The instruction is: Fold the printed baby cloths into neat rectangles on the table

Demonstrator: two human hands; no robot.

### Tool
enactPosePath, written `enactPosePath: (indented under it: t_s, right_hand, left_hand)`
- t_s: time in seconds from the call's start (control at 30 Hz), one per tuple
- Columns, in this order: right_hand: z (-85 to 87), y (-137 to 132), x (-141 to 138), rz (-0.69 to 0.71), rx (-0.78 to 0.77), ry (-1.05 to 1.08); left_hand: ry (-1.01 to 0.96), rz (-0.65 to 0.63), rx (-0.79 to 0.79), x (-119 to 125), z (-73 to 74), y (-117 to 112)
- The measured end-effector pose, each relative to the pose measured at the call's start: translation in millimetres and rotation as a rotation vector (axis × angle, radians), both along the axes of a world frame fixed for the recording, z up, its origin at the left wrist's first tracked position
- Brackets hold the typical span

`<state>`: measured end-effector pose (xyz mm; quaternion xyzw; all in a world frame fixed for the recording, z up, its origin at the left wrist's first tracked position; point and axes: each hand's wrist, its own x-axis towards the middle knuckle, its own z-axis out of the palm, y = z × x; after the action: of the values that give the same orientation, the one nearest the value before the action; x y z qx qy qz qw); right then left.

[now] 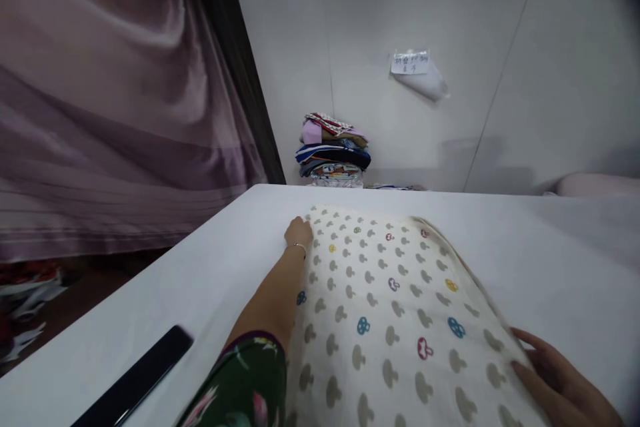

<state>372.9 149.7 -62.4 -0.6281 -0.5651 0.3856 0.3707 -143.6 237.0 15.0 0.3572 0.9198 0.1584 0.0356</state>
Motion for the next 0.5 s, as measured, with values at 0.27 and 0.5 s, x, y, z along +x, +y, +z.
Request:
enactPosePath:
  t_s: [0.27, 0.5]
  right_hand:
    - [15.6, -6, -5, 0.026, -0.085, 0.077]
    - [50.0, -13, -20, 0.052, -0.072, 0.108]
  left_hand:
    - [0.036, -0.046, 0.021, -17, 6.1, 21]
    - [0.019, -0.048, -0.014, -19, 4.3, 26]
